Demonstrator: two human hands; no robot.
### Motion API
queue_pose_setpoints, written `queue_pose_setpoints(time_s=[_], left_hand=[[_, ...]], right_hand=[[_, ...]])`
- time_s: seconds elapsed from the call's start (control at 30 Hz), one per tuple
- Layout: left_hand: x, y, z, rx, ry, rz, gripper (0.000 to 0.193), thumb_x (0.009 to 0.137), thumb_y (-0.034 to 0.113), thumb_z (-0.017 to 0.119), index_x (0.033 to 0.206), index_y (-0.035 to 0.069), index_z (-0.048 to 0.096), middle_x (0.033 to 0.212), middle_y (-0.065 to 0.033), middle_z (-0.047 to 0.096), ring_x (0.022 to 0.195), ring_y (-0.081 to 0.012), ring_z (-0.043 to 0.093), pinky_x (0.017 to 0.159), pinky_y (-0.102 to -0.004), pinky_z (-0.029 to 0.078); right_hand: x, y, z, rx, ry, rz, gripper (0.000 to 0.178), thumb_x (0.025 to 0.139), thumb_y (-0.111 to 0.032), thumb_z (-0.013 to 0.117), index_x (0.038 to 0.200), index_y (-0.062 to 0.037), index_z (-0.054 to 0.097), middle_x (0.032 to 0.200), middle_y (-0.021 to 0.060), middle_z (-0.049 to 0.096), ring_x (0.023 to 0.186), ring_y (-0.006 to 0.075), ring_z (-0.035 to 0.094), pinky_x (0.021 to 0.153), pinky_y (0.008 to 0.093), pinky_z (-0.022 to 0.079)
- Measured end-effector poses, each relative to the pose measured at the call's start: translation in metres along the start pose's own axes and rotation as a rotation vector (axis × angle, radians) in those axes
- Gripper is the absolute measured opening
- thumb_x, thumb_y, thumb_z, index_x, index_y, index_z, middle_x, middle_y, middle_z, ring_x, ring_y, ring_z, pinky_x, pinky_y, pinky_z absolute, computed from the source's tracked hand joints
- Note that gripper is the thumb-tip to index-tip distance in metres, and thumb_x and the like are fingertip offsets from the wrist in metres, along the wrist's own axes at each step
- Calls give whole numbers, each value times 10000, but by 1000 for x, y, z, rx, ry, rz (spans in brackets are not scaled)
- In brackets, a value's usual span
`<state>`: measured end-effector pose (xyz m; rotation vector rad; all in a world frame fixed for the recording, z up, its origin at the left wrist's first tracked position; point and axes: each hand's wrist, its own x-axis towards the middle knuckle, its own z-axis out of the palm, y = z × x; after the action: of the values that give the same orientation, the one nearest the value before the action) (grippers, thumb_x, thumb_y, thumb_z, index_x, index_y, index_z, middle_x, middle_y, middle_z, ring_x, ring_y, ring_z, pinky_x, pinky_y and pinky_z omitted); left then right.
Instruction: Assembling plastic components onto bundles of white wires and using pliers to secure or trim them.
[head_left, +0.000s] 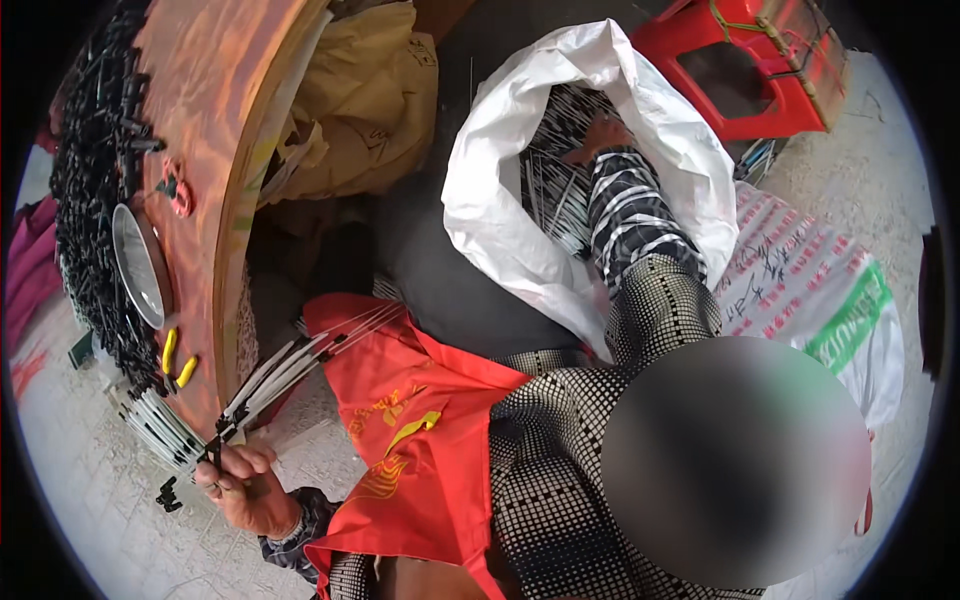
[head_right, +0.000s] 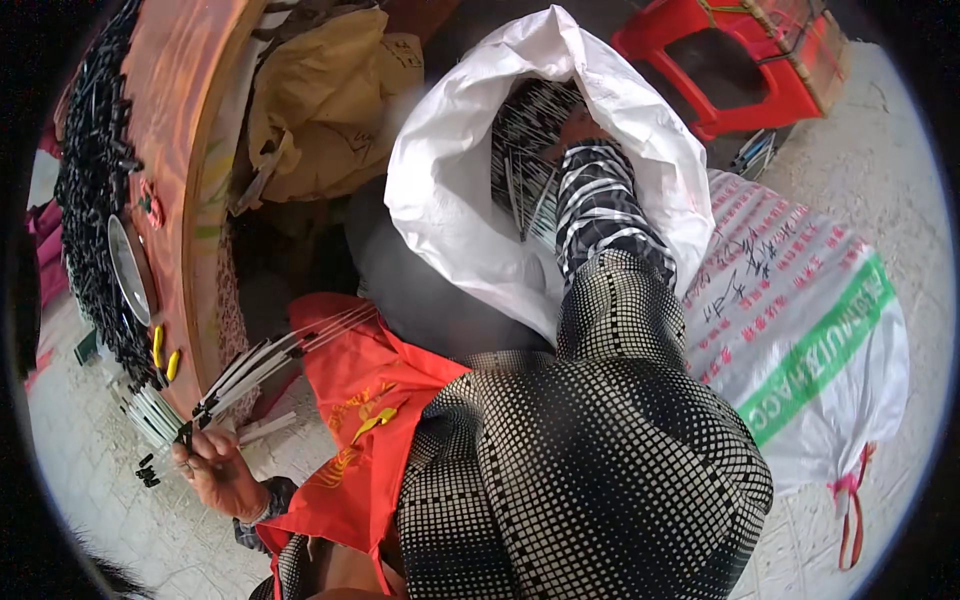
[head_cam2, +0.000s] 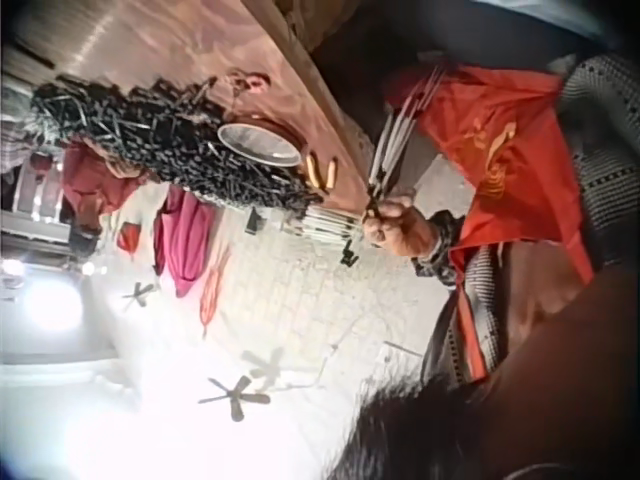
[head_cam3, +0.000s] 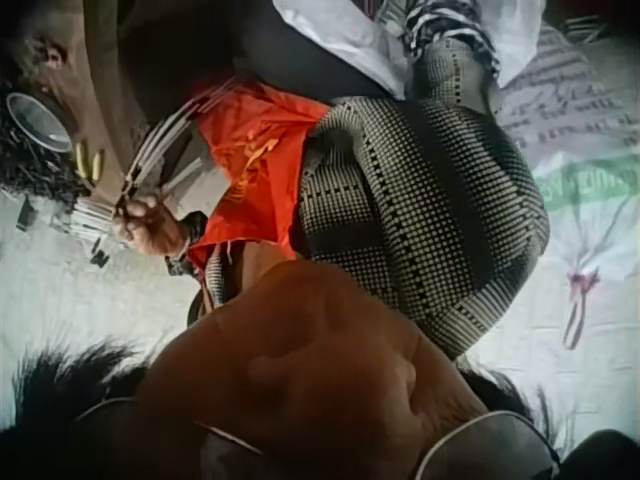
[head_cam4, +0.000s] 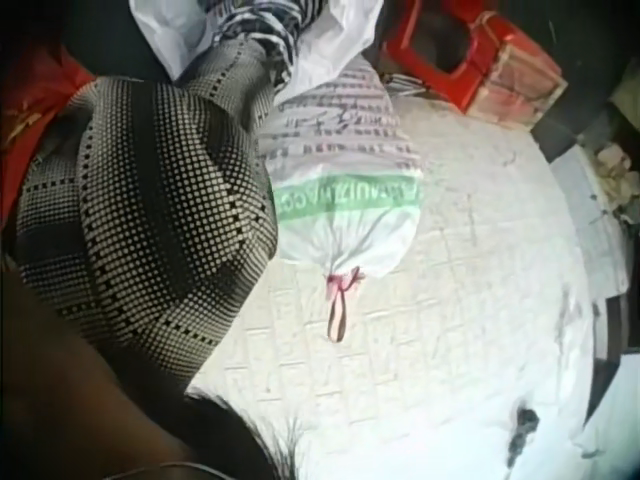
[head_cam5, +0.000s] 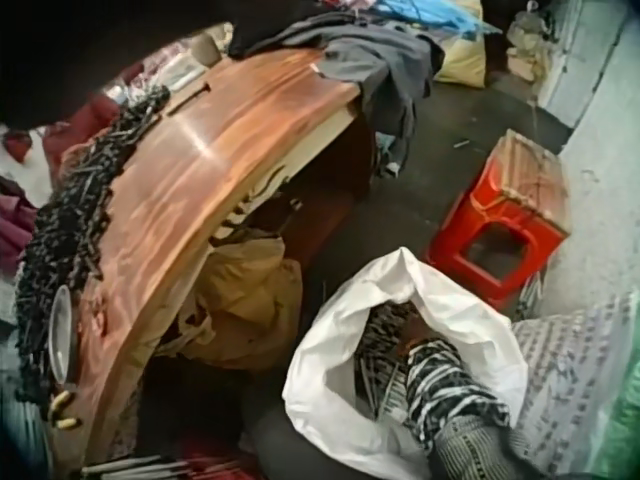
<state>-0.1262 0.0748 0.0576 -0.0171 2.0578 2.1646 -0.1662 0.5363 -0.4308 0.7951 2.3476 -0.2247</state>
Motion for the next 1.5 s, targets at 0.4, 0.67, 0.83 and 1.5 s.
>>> queue_pose_setpoints(time_s=[0.4,0.67,0.83,1.5], left_hand=[[27,-12,17,35,-31,-126,182,929,131,607,1065,144,487,766,8,342,700,-160,373,666,-325,319],[26,-8,10,14,17,-144,191,914,109,609,1036,155,469,788,12,343,731,-153,345,699,-322,288],[24,-9,4,-15,43,-151,196,910,110,608,1051,153,478,797,12,344,746,-157,347,707,-324,287],[22,-16,-9,-17,44,-142,188,916,105,612,1050,128,483,776,-1,367,728,-174,384,683,-330,314]], right_hand=[[-37,-37,-8,-47,-215,-133,766,667,-430,808,1288,-80,531,1323,176,504,1285,309,451,1006,460,417],[-8,-9,22,160,138,-94,1078,590,-579,813,1432,-128,315,1414,215,372,1260,430,433,1034,534,355],[-11,-5,-5,99,-131,-5,1090,643,-704,706,1470,-109,319,1453,217,382,1323,410,393,1017,573,353],[-12,-30,86,-14,-89,-104,577,817,-278,621,1307,-32,441,1385,242,415,1262,411,415,987,554,351]])
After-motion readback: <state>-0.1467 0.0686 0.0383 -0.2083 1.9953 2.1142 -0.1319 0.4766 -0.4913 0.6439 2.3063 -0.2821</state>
